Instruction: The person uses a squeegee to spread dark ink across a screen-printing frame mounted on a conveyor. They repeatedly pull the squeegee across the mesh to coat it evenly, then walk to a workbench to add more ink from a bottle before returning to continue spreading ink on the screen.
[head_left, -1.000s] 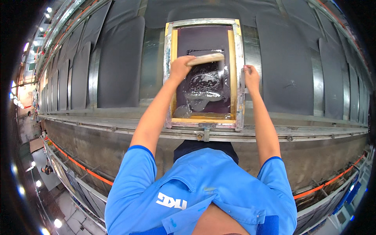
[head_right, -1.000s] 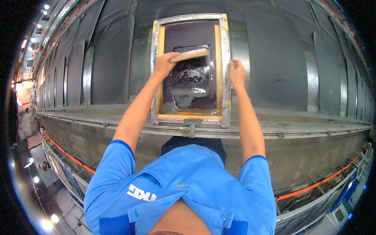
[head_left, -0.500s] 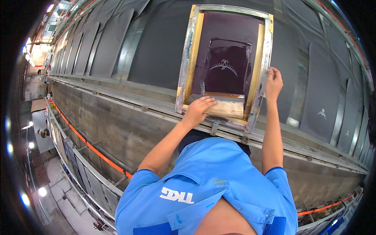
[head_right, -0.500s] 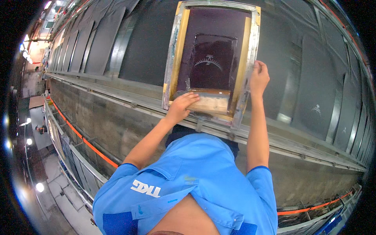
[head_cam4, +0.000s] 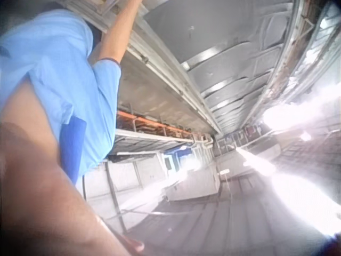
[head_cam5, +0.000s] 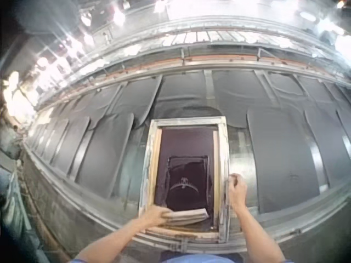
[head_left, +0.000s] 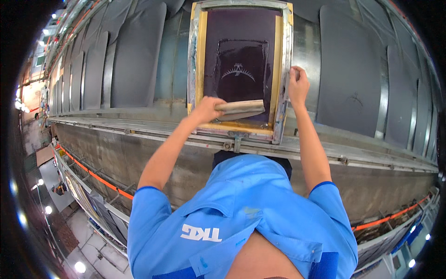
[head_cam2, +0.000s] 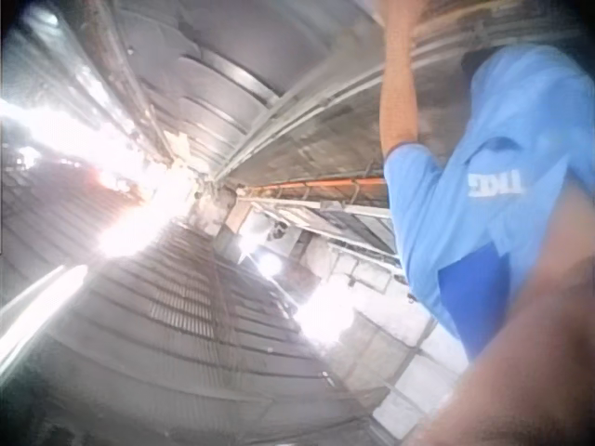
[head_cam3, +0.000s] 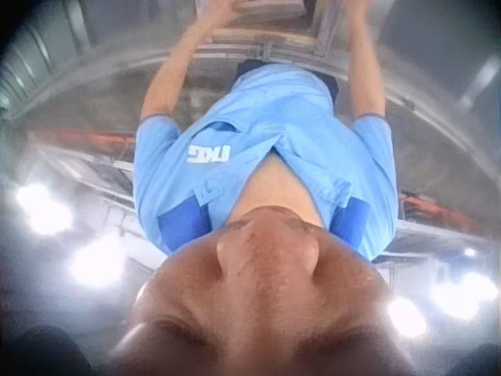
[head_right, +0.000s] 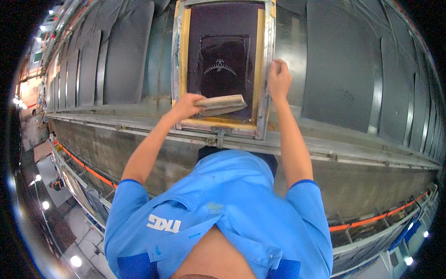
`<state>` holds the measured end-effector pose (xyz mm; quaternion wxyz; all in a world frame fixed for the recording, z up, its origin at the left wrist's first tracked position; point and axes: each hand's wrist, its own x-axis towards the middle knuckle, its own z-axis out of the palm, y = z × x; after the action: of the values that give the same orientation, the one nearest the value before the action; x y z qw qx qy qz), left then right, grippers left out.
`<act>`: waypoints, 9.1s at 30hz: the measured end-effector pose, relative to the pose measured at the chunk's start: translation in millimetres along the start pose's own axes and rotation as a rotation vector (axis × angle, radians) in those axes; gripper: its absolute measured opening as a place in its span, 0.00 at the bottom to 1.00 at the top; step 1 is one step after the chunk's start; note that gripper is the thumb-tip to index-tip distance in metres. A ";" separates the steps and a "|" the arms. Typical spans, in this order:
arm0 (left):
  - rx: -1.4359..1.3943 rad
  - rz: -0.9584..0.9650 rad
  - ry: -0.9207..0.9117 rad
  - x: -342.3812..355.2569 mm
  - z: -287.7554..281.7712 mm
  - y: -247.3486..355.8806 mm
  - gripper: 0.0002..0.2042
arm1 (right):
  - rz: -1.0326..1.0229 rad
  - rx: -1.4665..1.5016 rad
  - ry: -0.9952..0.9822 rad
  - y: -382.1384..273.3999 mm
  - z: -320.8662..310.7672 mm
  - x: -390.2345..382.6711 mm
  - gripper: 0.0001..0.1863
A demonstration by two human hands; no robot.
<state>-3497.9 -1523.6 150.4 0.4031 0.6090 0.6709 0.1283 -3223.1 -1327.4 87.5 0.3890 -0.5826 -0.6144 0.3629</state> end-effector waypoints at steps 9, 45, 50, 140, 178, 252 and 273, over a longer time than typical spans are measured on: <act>-0.275 -0.191 -0.766 96.9 -34.9 -50.6 0.23 | 0.095 -0.223 -0.087 25.2 12.8 10.5 0.16; 0.280 0.202 0.403 184.6 -101.2 -26.1 0.21 | -0.468 -0.359 -0.423 -43.1 81.5 86.9 0.20; 0.258 0.099 0.385 95.1 -30.5 -30.8 0.21 | -0.467 -0.301 -0.405 -29.8 49.9 -33.1 0.25; 0.181 0.329 0.466 -149.4 -309.6 -449.0 0.19 | -0.423 -0.371 -0.462 -273.8 506.1 -252.0 0.26; 0.046 0.100 0.374 -101.4 -377.8 -450.8 0.18 | -0.017 -0.089 -0.100 -243.4 445.1 -191.9 0.22; 0.139 0.149 0.338 -409.3 -597.2 -828.6 0.27 | -0.413 -0.324 -0.662 -535.7 917.4 -448.9 0.25; 0.273 0.185 0.468 -422.2 -569.4 -837.1 0.24 | -0.408 -0.234 -0.549 -509.9 924.7 -481.2 0.28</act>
<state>-4520.6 -1919.4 123.2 0.1380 0.6699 0.6986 0.2101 -4268.3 -1830.4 118.2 0.2045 -0.3694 -0.8370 0.3481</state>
